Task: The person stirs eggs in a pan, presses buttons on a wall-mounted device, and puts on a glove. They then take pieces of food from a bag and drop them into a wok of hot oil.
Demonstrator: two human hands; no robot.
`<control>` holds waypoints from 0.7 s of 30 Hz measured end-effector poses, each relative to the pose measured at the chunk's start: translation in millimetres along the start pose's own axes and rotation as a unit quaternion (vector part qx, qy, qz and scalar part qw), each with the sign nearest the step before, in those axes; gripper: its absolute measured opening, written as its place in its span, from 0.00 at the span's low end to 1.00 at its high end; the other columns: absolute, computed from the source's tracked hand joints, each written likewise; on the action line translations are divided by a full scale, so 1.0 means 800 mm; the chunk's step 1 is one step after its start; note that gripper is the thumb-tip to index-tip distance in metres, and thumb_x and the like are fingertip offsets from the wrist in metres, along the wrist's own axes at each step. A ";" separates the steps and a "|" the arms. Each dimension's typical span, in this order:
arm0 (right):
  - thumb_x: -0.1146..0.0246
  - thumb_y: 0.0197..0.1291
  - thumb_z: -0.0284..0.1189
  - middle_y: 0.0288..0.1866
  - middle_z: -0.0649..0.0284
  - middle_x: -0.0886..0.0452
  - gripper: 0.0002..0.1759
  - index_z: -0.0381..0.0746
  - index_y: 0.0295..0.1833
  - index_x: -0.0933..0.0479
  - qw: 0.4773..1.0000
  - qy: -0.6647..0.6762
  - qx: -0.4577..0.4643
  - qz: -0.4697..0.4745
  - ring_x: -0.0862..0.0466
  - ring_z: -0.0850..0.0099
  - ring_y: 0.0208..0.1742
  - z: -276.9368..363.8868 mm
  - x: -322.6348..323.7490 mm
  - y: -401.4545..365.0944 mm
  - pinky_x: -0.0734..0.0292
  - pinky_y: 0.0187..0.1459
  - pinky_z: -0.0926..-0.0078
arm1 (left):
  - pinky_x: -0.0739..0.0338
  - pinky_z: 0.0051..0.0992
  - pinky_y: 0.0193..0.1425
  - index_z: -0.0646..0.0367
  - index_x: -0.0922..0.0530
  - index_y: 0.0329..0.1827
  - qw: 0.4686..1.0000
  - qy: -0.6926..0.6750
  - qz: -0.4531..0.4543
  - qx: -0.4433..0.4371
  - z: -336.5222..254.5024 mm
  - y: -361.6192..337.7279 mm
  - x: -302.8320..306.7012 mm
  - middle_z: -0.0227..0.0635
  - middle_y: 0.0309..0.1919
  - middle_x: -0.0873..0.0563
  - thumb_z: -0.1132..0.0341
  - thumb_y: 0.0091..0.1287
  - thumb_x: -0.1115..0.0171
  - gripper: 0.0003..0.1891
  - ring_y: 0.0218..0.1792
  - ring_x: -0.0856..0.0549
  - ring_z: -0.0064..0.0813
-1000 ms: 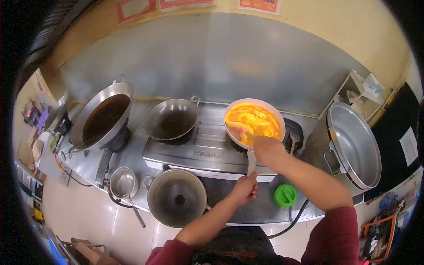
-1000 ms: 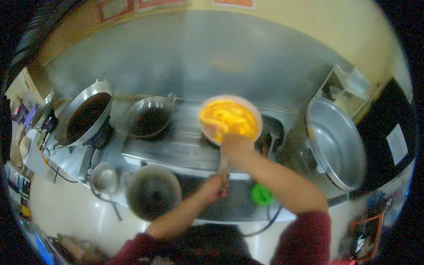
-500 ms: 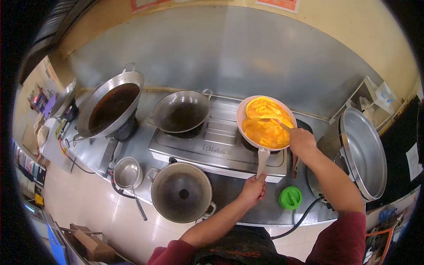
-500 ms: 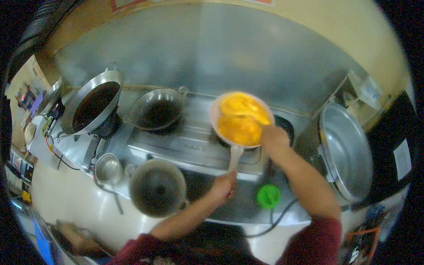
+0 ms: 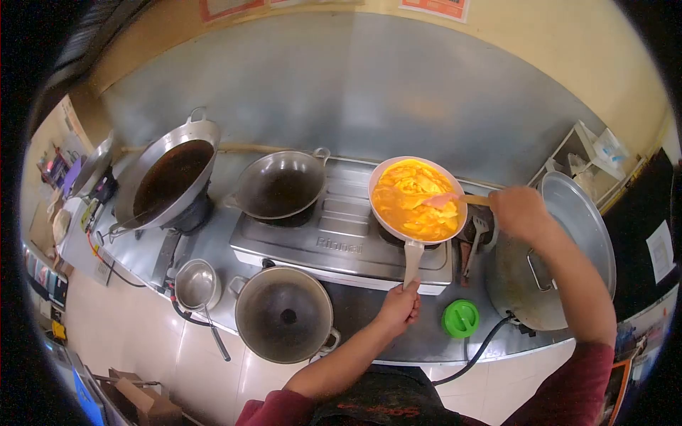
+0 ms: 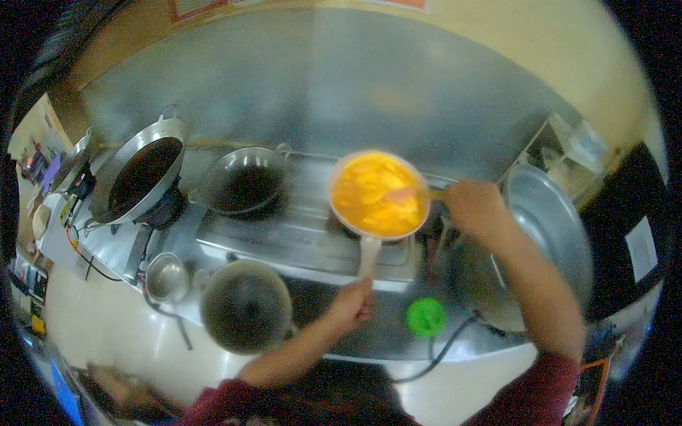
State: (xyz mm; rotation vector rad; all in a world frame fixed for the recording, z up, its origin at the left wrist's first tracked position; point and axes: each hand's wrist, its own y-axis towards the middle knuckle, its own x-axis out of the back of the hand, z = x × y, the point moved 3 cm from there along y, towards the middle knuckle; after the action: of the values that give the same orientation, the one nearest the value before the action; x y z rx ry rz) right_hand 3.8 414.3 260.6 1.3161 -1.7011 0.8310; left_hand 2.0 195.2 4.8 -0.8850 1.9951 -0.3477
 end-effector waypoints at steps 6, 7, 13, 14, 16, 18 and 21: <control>0.38 0.55 0.29 0.32 0.58 0.14 0.07 0.44 0.39 0.16 0.991 -0.036 0.109 0.066 0.13 0.53 0.36 0.001 0.039 -0.005 0.18 0.38 0.52 | 0.43 0.24 0.15 0.52 0.33 0.30 1.000 0.008 0.010 0.002 -0.002 0.002 0.001 0.26 0.18 0.30 0.46 0.75 0.41 0.22 0.14 0.34 0.20; 0.38 0.55 0.29 0.32 0.58 0.14 0.07 0.44 0.38 0.16 0.987 -0.038 0.139 0.076 0.13 0.53 0.36 0.004 0.027 -0.004 0.18 0.37 0.52 | 0.43 0.24 0.16 0.52 0.33 0.30 1.000 0.012 0.012 0.002 -0.002 0.004 0.002 0.26 0.18 0.30 0.46 0.75 0.41 0.22 0.14 0.34 0.20; 0.37 0.58 0.31 0.35 0.54 0.14 0.10 0.39 0.43 0.18 0.993 0.051 0.097 0.032 0.12 0.54 0.39 0.054 -0.040 -0.002 0.16 0.39 0.54 | 0.42 0.24 0.16 0.53 0.33 0.30 0.997 0.078 0.008 0.019 -0.008 -0.001 0.000 0.26 0.18 0.30 0.45 0.75 0.43 0.23 0.14 0.34 0.20; 0.38 0.59 0.30 0.37 0.53 0.14 0.11 0.38 0.45 0.18 0.995 0.051 0.069 0.049 0.12 0.54 0.40 0.059 -0.050 0.003 0.16 0.39 0.55 | 0.42 0.24 0.16 0.53 0.33 0.30 0.996 0.088 0.011 0.018 -0.008 -0.001 0.000 0.27 0.19 0.30 0.45 0.75 0.43 0.23 0.14 0.33 0.20; 0.39 0.61 0.30 0.41 0.51 0.15 0.13 0.36 0.48 0.20 0.995 0.050 0.014 0.084 0.11 0.54 0.41 0.070 -0.067 0.013 0.15 0.40 0.56 | 0.42 0.24 0.16 0.53 0.33 0.30 0.995 0.095 0.015 0.016 -0.003 -0.001 0.002 0.27 0.19 0.31 0.45 0.76 0.44 0.23 0.15 0.33 0.20; 0.40 0.63 0.29 0.45 0.51 0.16 0.13 0.35 0.50 0.21 0.993 0.081 -0.038 0.075 0.11 0.55 0.43 0.081 -0.074 0.025 0.15 0.41 0.58 | 0.41 0.24 0.16 0.53 0.33 0.29 0.995 0.094 0.022 0.009 0.001 0.004 0.002 0.27 0.19 0.31 0.45 0.76 0.45 0.24 0.15 0.33 0.20; 0.43 0.66 0.28 0.48 0.52 0.16 0.15 0.35 0.55 0.22 0.989 0.112 -0.072 0.056 0.12 0.56 0.47 0.077 -0.096 0.041 0.14 0.44 0.61 | 0.41 0.24 0.16 0.54 0.34 0.29 0.995 0.093 0.001 0.022 -0.003 -0.002 -0.005 0.27 0.19 0.31 0.45 0.76 0.44 0.24 0.15 0.33 0.19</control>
State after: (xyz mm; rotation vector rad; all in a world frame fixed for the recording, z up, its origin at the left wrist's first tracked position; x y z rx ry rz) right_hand -30.7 401.9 163.6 0.9985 -1.6336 0.8680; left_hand 1.8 196.7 9.5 -0.8491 2.1496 -0.4878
